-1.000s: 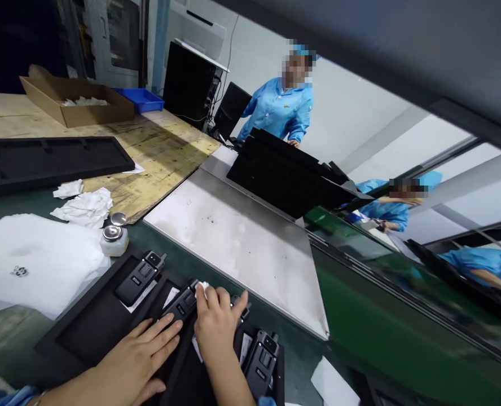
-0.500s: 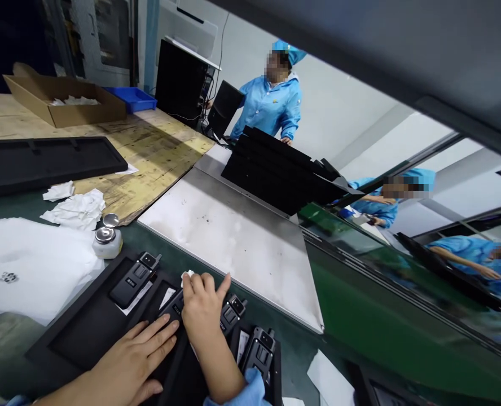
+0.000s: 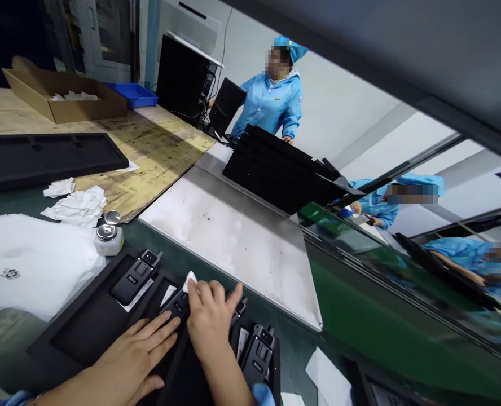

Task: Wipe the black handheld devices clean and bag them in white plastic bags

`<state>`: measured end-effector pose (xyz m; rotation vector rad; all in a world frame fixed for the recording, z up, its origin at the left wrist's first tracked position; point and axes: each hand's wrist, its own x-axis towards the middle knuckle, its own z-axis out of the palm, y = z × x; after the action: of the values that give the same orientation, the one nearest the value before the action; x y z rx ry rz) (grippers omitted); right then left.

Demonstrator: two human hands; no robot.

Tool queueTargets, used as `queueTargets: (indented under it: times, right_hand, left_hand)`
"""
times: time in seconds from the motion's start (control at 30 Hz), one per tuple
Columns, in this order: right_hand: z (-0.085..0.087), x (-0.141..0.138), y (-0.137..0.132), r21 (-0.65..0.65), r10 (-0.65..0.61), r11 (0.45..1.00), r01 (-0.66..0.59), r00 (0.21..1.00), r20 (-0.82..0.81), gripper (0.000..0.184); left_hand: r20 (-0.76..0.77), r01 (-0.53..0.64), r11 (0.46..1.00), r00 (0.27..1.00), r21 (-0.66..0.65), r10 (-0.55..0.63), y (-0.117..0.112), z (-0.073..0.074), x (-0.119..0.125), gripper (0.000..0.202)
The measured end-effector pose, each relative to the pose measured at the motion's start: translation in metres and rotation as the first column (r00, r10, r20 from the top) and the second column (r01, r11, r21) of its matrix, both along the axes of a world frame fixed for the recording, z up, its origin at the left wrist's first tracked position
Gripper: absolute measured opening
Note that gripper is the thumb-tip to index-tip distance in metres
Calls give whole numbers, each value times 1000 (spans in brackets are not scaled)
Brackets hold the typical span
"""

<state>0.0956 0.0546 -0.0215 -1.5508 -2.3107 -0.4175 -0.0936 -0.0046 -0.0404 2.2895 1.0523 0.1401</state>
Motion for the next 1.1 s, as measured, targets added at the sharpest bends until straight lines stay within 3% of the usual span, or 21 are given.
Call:
queueTargets:
  times: [0.13, 0.3, 0.37, 0.5, 0.6, 0.7, 0.83, 0.97, 1.03, 1.1]
  right_hand:
    - [-3, -9, 3, -61, -5, 998, 10, 997, 83, 41]
    - [-7, 23, -18, -45, -95, 994, 102, 985, 145, 42]
    - [-2, 38, -26, 0, -98, 995, 99, 986, 134, 40]
    - [12, 73, -40, 213, -201, 959, 187, 979, 45, 32]
    - [14, 99, -48, 309, -304, 909, 280, 952, 30, 29]
    - [8, 104, -46, 288, -349, 900, 328, 937, 25, 28]
    - [2, 84, -25, 134, -297, 948, 288, 954, 50, 31]
    - [-2, 85, -18, 13, -248, 969, 248, 964, 95, 37]
    - [-5, 93, -25, 29, -255, 967, 253, 964, 79, 36]
    - [-8, 99, -32, 42, -250, 968, 248, 967, 50, 35]
  left_hand:
    - [-27, -3, 999, 1000, -34, 2, 1, 8, 0, 71]
    - [19, -19, 1000, 1000, 11, 19, -1, 2, 0, 69]
    - [38, -28, 999, 999, 36, 26, -3, -5, -2, 69]
    - [32, -46, 996, 999, 83, 43, -6, -8, -1, 68]
    - [28, -29, 994, 999, 105, 27, -7, 1, 14, 68]
    - [40, 74, 990, 996, 122, -80, -6, 5, 44, 74]
    - [37, 125, 974, 990, 188, -135, -4, -19, 87, 86]
    - [-3, 130, 950, 991, 283, -135, -5, -53, 100, 94]
    - [-9, 136, 945, 990, 298, -140, -7, -60, 99, 94]
    - [-25, 146, 948, 989, 284, -145, -8, -56, 98, 96]
